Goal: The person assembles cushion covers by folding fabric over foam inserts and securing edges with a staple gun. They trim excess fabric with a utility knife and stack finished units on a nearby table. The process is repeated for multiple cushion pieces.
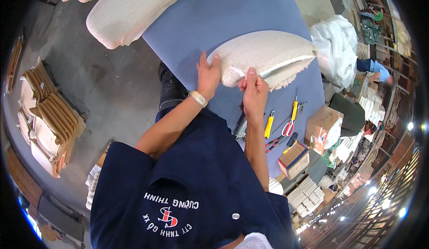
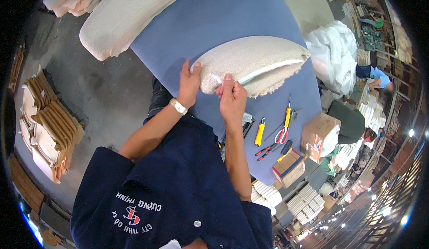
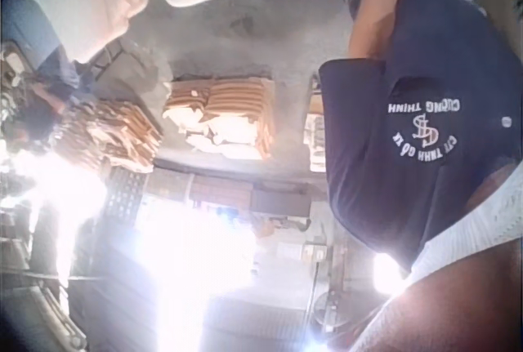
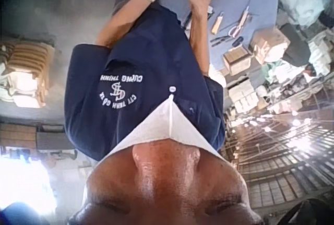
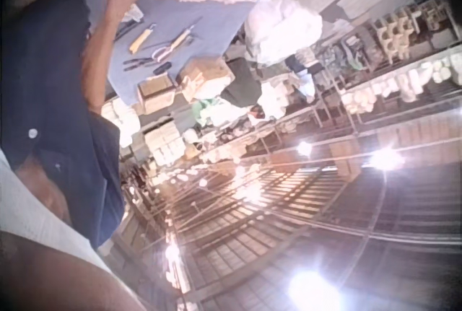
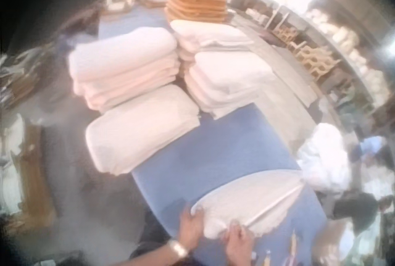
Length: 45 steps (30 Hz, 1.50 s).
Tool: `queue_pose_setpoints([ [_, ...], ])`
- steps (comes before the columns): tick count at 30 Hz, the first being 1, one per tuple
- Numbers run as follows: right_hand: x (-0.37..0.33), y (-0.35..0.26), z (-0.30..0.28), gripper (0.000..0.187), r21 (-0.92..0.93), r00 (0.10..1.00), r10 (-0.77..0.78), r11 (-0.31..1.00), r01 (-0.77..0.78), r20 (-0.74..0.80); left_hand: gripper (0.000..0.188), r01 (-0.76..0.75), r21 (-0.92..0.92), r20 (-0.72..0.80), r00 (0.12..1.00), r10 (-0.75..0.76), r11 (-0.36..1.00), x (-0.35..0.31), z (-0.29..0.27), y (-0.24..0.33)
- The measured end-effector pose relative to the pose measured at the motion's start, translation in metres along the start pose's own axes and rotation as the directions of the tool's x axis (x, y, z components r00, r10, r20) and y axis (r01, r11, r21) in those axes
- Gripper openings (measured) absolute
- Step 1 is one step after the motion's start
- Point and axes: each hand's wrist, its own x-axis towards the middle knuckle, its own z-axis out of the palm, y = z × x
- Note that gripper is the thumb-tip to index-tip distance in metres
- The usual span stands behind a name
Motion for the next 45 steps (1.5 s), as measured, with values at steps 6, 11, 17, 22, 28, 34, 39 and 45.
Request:
queue_pose_setpoints([
  [6,0.017,-0.02,0.006,0.05,-0.13,0.999,-0.042,0.99,0.046,0.03,0.057,-0.866,0.244,0.509,0.497,0.703,0.436,-0.043,-0.049,0.037],
  [11,0.01,-0.025,0.005,0.049,-0.227,0.998,-0.056,0.972,0.062,0.032,0.063,-0.912,0.24,0.499,0.409,0.764,0.332,-0.032,-0.036,0.025],
  [17,-0.001,-0.016,-0.001,0.049,-0.252,0.998,-0.052,0.966,0.059,0.032,0.065,-0.868,0.252,0.497,0.495,0.713,0.427,-0.037,-0.037,0.028],
  [22,-0.002,-0.013,-0.001,0.048,-0.308,0.993,-0.079,0.946,0.103,0.091,0.067,-0.826,0.225,0.486,0.555,0.675,0.517,-0.034,-0.041,0.033],
  [28,0.006,-0.002,-0.004,0.045,-0.19,0.985,-0.114,0.972,0.137,0.127,0.06,-0.862,0.191,0.482,0.499,0.72,0.47,-0.029,-0.044,0.036],
  [34,0.005,0.009,-0.004,0.044,-0.071,0.993,-0.09,0.993,0.095,0.075,0.052,-0.889,0.192,0.494,0.453,0.742,0.415,-0.026,-0.044,0.026],
  [39,0.006,0.012,-0.005,0.044,0.101,0.995,-0.063,0.993,0.055,0.079,0.054,-0.914,0.189,0.503,0.405,0.764,0.359,-0.028,-0.042,0.027],
  [45,0.002,0.014,-0.011,0.042,0.044,0.997,0.037,0.998,-0.04,0.074,0.056,-0.933,0.246,0.646,0.361,0.673,0.263,-0.033,-0.047,0.039],
])
